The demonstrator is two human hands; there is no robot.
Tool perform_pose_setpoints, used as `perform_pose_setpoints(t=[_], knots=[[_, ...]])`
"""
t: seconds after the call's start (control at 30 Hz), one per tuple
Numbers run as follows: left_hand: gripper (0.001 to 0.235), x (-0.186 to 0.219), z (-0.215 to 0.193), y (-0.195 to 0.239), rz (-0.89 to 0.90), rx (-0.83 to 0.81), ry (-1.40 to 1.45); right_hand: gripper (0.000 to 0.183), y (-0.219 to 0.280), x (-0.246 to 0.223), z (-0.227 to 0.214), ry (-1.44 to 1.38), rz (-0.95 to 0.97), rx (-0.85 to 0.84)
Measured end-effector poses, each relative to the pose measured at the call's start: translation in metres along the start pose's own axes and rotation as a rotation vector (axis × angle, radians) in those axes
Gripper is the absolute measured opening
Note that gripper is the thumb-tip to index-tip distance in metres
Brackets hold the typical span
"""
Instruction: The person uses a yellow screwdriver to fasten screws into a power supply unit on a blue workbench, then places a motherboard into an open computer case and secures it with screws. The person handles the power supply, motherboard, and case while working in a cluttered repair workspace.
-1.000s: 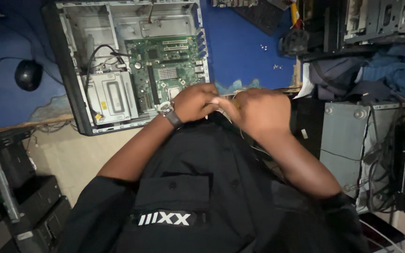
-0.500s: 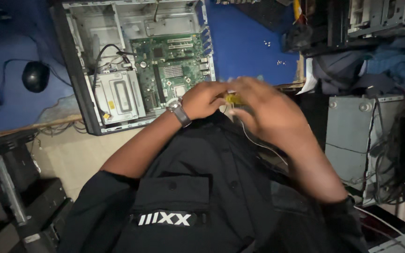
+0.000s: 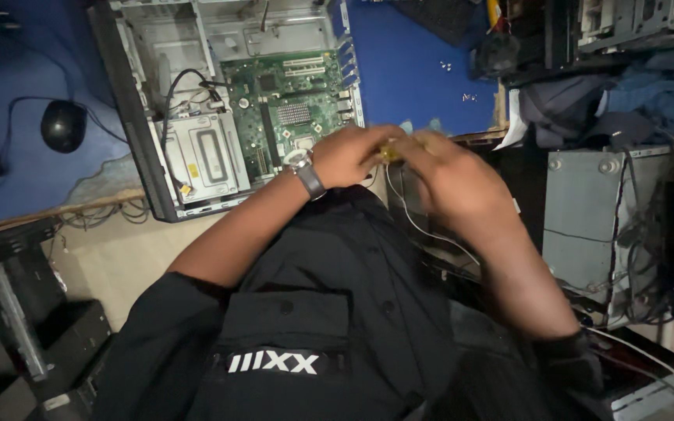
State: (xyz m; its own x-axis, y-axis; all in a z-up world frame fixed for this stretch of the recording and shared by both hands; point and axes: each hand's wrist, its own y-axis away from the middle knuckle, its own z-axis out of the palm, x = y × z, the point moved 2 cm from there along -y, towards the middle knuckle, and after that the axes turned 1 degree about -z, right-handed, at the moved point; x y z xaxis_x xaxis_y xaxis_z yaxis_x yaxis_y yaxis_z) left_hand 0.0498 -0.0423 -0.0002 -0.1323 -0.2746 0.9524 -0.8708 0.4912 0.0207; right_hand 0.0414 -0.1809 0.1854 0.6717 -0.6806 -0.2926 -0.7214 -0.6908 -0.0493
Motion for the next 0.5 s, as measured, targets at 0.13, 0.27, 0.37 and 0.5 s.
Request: perform_pose_setpoints(t=[0.13, 0.27, 0.37, 0.5], knots=[[0.032, 0.008, 0.002, 0.002, 0.285, 0.084, 0.018, 0.044, -0.004, 0.002, 0.018, 0.404, 0.398, -0.266], [0.027, 0.012, 0.004, -0.003, 0.307, 0.136, 0.033, 0.056, -0.007, 0.007, 0.024, 0.529, 0.527, -0.45], [0.032, 0.009, -0.002, -0.004, 0.199, 0.034, 0.034, 0.03, -0.005, -0.002, 0.008, 0.202, 0.082, 0.056], [0.042, 0.01, -0.007, 0.003, 0.058, -0.089, 0.043, 0.025, 0.005, -0.008, 0.008, 0.092, 0.059, -0.017]])
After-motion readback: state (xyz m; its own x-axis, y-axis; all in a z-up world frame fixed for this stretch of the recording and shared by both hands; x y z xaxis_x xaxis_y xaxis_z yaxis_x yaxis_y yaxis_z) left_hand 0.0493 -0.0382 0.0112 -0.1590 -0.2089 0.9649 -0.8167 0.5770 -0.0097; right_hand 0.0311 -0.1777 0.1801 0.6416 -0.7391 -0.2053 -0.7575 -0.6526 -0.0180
